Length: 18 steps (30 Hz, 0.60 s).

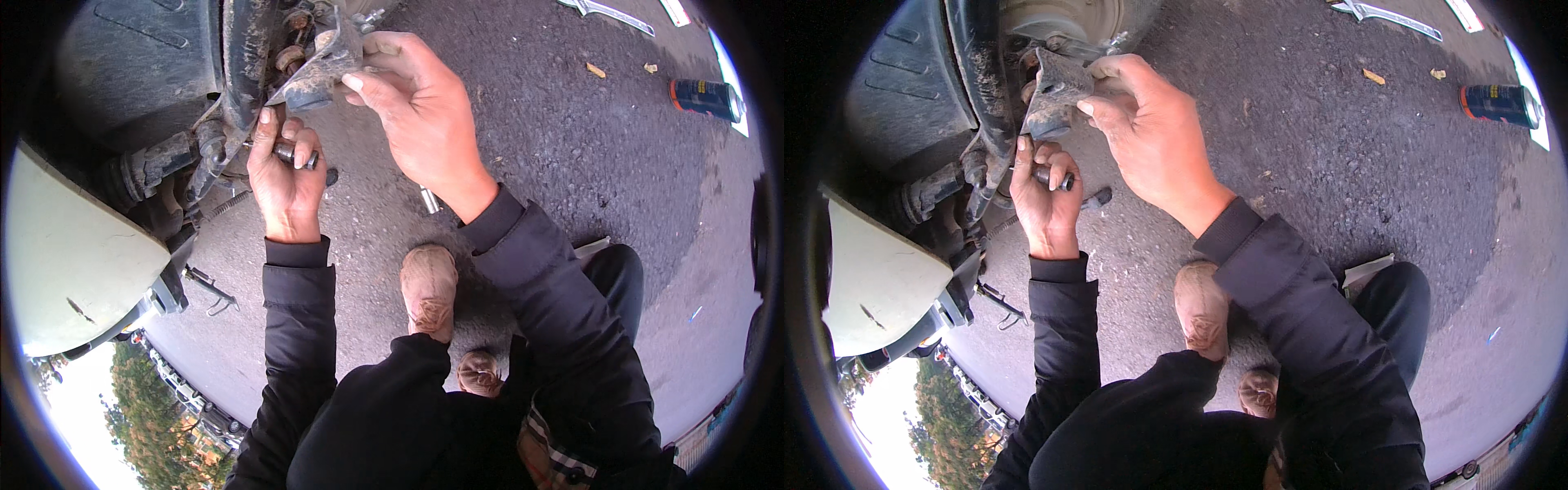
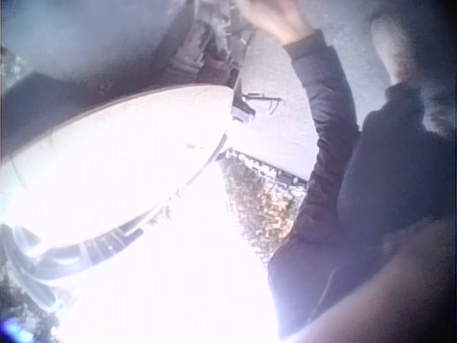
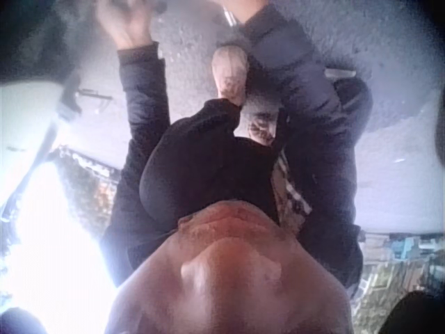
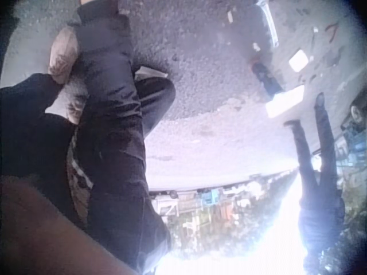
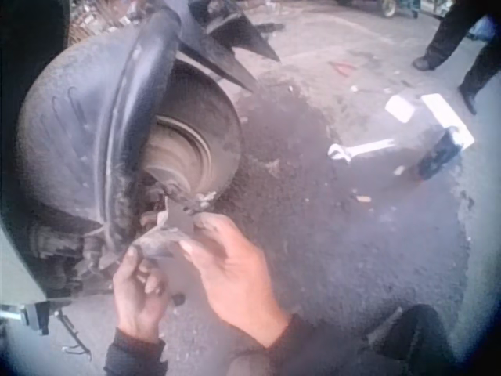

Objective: The person works on the rear wheel area of a white scooter, using a socket wrench and a screwdriver to remove and install bolts and a metal plate. They repeatedly adjust components under the scooter's body and handle small fasteners and tools on the ground.

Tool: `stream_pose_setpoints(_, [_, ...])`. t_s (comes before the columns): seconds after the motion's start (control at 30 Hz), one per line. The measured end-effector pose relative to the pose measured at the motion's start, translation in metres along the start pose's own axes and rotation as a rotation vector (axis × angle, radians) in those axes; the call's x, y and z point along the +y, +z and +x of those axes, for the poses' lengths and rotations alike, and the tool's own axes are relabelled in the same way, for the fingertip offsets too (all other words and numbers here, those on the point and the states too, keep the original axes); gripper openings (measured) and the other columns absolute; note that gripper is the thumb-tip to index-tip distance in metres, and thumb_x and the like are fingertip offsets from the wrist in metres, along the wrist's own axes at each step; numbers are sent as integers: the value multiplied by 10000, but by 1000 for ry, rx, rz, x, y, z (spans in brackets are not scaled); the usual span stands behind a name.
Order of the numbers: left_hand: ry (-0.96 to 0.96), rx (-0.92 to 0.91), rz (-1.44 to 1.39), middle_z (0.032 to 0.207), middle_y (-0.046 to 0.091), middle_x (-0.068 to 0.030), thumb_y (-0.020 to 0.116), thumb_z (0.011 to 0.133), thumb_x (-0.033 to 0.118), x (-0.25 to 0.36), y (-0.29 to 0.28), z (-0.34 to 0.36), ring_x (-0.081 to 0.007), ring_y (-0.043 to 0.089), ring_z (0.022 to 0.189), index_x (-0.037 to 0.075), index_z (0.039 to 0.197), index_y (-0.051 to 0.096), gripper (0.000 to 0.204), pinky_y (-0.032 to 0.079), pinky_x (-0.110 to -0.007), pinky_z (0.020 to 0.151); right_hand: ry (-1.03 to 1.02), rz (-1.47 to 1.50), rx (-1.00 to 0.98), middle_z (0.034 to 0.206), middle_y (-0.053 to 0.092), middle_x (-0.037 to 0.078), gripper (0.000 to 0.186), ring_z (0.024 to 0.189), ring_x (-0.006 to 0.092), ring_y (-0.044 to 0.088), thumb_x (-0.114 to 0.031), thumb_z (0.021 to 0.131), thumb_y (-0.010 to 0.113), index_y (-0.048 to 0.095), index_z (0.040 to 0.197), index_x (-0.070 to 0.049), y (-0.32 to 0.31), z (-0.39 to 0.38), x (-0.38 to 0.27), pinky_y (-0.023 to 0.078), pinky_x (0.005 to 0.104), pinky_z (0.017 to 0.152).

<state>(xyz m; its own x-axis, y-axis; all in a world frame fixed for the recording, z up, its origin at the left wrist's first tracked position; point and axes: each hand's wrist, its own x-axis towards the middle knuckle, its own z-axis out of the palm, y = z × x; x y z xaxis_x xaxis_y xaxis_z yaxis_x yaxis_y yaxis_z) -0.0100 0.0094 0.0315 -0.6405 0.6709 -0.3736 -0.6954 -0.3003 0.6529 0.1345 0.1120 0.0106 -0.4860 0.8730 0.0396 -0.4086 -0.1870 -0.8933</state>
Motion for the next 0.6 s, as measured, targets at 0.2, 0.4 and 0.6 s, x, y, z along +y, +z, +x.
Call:
stream_pose_setpoints(0.2, [-5, -29, -45, 838, 566, -36, 634, 1036, 106, 2, -4, 2, -87, 465, 679, 22, 1102, 619, 108, 368, -220, 505, -56, -10, 54, 1042, 764, 172, 293, 922, 217, 756, -79, 950, 718, 637, 1219, 5, 4, 7, 5, 581, 328, 804])
stream_pose_setpoints(0.4, [98, 49, 179, 874, 620, -22, 661, 1024, 105, -2, 3, 0, -95, 521, 715, 35, 1073, 648, 86, 375, -218, 507, -148, -241, 26, 997, 768, 192, 268, 882, 284, 770, -117, 936, 731, 673, 1164, 11, -2, 25, -6, 589, 354, 772])
stream_pose_setpoints(0.6, [132, 86, 216, 920, 649, -6, 681, 1016, 108, -7, 6, -1, -92, 541, 732, 44, 1071, 652, 89, 388, -219, 496, -135, -282, 40, 982, 761, 187, 274, 826, 276, 761, -133, 914, 764, 672, 1125, 16, 8, 39, -23, 588, 362, 731])
